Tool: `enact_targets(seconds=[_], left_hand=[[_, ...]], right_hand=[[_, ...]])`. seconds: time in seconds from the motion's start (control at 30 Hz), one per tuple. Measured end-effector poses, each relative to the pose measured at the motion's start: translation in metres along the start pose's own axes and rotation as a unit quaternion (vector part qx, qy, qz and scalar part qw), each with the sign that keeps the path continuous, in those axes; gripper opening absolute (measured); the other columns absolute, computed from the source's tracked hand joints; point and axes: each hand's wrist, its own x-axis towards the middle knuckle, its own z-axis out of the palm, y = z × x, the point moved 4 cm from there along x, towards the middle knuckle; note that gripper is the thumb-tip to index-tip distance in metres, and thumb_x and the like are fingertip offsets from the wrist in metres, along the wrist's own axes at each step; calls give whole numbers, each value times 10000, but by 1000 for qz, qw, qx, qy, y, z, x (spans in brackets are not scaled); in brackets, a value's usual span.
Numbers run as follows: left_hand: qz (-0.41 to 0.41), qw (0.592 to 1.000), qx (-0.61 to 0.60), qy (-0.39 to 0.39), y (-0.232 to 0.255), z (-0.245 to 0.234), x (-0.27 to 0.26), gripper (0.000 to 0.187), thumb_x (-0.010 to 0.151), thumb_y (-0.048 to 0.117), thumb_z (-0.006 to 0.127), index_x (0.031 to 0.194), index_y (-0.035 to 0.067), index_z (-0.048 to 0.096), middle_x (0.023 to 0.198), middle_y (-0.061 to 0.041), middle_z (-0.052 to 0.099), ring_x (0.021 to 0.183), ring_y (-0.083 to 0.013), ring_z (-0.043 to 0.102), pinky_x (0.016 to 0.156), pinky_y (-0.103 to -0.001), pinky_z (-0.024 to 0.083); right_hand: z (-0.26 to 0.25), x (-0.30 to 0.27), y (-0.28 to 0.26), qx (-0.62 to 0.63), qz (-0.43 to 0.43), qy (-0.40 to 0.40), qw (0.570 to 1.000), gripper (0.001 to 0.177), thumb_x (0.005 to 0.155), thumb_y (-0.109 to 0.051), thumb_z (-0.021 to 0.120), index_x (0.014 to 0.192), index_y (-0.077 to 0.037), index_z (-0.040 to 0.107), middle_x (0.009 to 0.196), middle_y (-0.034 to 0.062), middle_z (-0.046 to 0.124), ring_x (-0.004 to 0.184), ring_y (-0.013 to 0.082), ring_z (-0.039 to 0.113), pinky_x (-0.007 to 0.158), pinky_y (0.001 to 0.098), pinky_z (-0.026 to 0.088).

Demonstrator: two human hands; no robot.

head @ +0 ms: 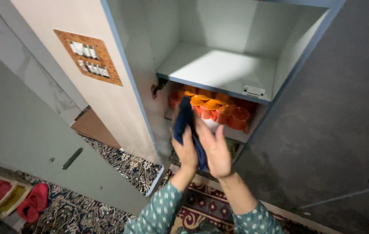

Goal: Wiping down cabinet shelves and cleaning a decorative square tile using a blue cloth.

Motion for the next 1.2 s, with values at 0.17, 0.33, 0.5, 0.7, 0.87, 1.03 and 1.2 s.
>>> enact_targets(seconds=[0.17, 0.33, 0.5, 0.7, 0.87, 1.03, 1.2], left_hand=[[-14, 997, -13, 75, -12, 42, 109, 483, 1076, 254, 551, 1478, -9, 512, 1446, -190, 593, 1319, -289, 562, 1147, -368, 396], [245, 935, 234, -105, -14, 84, 210, 553, 1034, 135, 571, 1567, 74, 439, 1571, -179, 518, 1493, -333, 495, 1319, -421, 362], [43, 703, 588, -398, -108, 92, 233, 714, 1023, 650, 314, 1595, 227, 259, 1664, -115, 245, 1517, -351, 251, 1221, -494, 221], [-31, 674, 623, -396, -166, 85, 276, 663, 1018, 551, 251, 1623, 290, 188, 1711, -30, 101, 1560, -290, 116, 1247, -479, 128], [-24, 681, 609, -406, -193, 100, 295, 656, 1042, 498, 271, 1639, 237, 191, 1718, -56, 112, 1571, -287, 124, 1264, -424, 129], [-29, 686, 576, -443, -178, 141, 257, 625, 1059, 457, 271, 1625, 205, 186, 1694, -90, 109, 1561, -298, 113, 1258, -430, 115], [131, 655, 446, -596, -70, 199, 150, 614, 1048, 440, 349, 1578, 133, 309, 1650, -101, 293, 1451, -302, 371, 1209, -423, 283]], right_hand=[[-31, -53, -31, -87, -53, 65, 993, 840, 1041, -570, 53, 1599, 30, 237, 1713, 176, 234, 1607, 265, 187, 1270, 437, 134], [-83, -117, -17, -111, 10, 172, 979, 824, 1048, -552, 55, 1547, 46, 326, 1649, 227, 351, 1559, 319, 300, 1221, 491, 210], [-103, -167, -23, -117, 61, 291, 948, 846, 1008, -580, 35, 1511, 18, 359, 1603, 213, 411, 1517, 323, 358, 1193, 486, 248], [-141, -191, -14, -68, 68, 373, 923, 870, 1002, -613, 54, 1488, 28, 383, 1555, 241, 442, 1466, 366, 402, 1183, 527, 326], [-161, -189, 6, -58, 26, 348, 935, 862, 1025, -603, 70, 1471, 58, 400, 1502, 266, 482, 1386, 380, 463, 1144, 525, 359], [-152, -174, 7, -58, 5, 352, 934, 827, 1043, -581, 116, 1443, 71, 433, 1451, 268, 520, 1294, 378, 519, 1095, 535, 404], [-143, -157, 2, -97, 30, 398, 912, 781, 1037, -566, 149, 1382, 45, 492, 1357, 231, 588, 1198, 328, 569, 1052, 495, 449]])
